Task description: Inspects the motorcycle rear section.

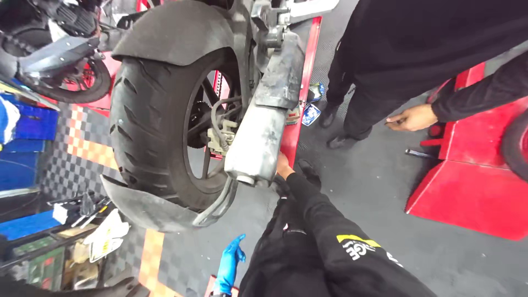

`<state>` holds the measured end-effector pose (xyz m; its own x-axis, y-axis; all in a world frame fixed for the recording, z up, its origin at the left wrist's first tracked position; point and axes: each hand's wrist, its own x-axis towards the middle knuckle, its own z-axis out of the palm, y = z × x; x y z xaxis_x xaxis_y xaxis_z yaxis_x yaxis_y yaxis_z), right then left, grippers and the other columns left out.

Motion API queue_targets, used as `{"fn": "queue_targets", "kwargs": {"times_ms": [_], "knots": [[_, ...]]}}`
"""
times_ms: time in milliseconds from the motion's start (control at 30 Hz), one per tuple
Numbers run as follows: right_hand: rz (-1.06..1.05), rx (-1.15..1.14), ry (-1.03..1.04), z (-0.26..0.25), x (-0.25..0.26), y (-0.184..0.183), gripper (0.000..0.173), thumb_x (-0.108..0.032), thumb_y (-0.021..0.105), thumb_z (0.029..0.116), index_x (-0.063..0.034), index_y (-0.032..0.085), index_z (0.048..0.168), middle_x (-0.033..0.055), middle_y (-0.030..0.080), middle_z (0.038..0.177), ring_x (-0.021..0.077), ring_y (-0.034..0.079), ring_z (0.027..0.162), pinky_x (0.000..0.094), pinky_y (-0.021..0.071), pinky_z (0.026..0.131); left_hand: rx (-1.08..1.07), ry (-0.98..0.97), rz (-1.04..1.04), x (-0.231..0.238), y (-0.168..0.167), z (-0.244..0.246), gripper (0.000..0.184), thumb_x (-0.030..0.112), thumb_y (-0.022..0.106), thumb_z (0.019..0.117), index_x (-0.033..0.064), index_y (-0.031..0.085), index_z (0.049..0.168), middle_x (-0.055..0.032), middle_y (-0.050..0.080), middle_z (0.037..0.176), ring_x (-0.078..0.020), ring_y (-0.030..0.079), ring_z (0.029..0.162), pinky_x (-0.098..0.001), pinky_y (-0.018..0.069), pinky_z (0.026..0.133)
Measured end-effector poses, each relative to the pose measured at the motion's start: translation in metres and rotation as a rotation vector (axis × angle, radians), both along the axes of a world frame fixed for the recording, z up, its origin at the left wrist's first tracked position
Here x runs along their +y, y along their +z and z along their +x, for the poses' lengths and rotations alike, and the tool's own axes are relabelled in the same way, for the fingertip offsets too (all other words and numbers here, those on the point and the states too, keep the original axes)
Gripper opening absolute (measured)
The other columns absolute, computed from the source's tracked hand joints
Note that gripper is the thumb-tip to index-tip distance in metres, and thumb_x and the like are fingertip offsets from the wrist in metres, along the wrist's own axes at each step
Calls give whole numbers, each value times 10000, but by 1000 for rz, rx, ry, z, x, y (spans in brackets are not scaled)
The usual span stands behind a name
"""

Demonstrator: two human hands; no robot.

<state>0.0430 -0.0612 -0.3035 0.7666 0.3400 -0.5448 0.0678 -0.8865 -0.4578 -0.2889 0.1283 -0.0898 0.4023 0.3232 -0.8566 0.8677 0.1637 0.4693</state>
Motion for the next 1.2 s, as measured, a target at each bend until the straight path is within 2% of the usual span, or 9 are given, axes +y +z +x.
{"fn": "queue_targets", "kwargs": {"times_ms": [300, 433, 533, 600, 700, 800, 900, 933, 1200], "knots": [[-23, 154, 11, 11, 2, 8, 481, -92, 665, 905, 43, 551, 1353, 295, 607, 1284, 453, 593, 1224, 592, 494, 1005, 11, 223, -15, -80, 22, 28, 424, 218, 309, 1135, 11, 576, 1391, -92, 695, 863, -128, 617, 644, -284, 543, 633], [-6, 240, 50, 34, -4, 53, 527, -77, 676, 865, 40, 555, 1364, 288, 591, 1350, 454, 593, 1239, 606, 500, 991, -7, 302, -12, -116, 32, 36, 485, 218, 226, 1130, -6, 568, 1392, -50, 655, 731, -122, 619, 620, -302, 558, 642], [89, 531, 211, 52, -32, 134, 562, -176, 551, 1030, -29, 393, 1549, 219, 438, 1568, 379, 432, 1453, 546, 370, 1173, -39, 438, -25, -139, 36, 49, 470, 179, 214, 1118, -6, 542, 1400, -54, 663, 831, -109, 603, 639, -274, 541, 634], [419, 217, 45, 18, -35, 106, 315, -193, 620, 963, 10, 673, 1198, 241, 689, 1162, 390, 658, 1128, 571, 514, 984, -74, 503, -35, -146, 26, 71, 439, 172, 247, 1117, 3, 541, 1396, -64, 677, 903, -102, 585, 642, -260, 519, 624], [637, 244, 6, -4, -57, 132, 207, -195, 672, 930, -64, 726, 1081, 104, 740, 953, 242, 719, 902, 493, 583, 859, -106, 436, -49, -159, 14, 110, 389, 162, 323, 1110, 33, 564, 1386, -21, 636, 891, -62, 494, 578, -221, 451, 541], [745, 249, 142, -12, -98, 180, 204, -225, 677, 965, -98, 729, 1115, 41, 748, 958, 140, 721, 853, 381, 611, 844, -186, 302, -107, -176, 15, 164, 415, 267, 321, 1129, 68, 617, 1340, -1, 642, 882, -43, 424, 524, -204, 385, 485], [735, 7, 332, -1, -141, 212, 186, -239, 638, 990, -128, 740, 1099, 43, 738, 978, 161, 714, 896, 392, 602, 855, -307, 225, -167, -195, 18, 213, 474, 426, 364, 1119, 71, 670, 1049, 25, 536, 652, -76, 431, 486, -237, 432, 495], [701, -84, 380, 4, -153, 219, 182, -248, 635, 990, -136, 742, 1086, 52, 730, 968, 189, 712, 908, 414, 599, 846, -338, 189, -202, -200, 19, 223, 443, 425, 382, 1115, 82, 652, 1040, 37, 482, 615, -82, 430, 487, -246, 441, 505], [576, -376, 471, 29, -202, 254, 190, -277, 630, 998, -141, 750, 1054, 68, 727, 912, 241, 717, 901, 438, 601, 804, -515, 45, -368, -222, 29, 248, 338, 249, 490, 1084, 73, 633, 1335, 19, 600, 746, -32, 426, 482, -191, 408, 460]]}}
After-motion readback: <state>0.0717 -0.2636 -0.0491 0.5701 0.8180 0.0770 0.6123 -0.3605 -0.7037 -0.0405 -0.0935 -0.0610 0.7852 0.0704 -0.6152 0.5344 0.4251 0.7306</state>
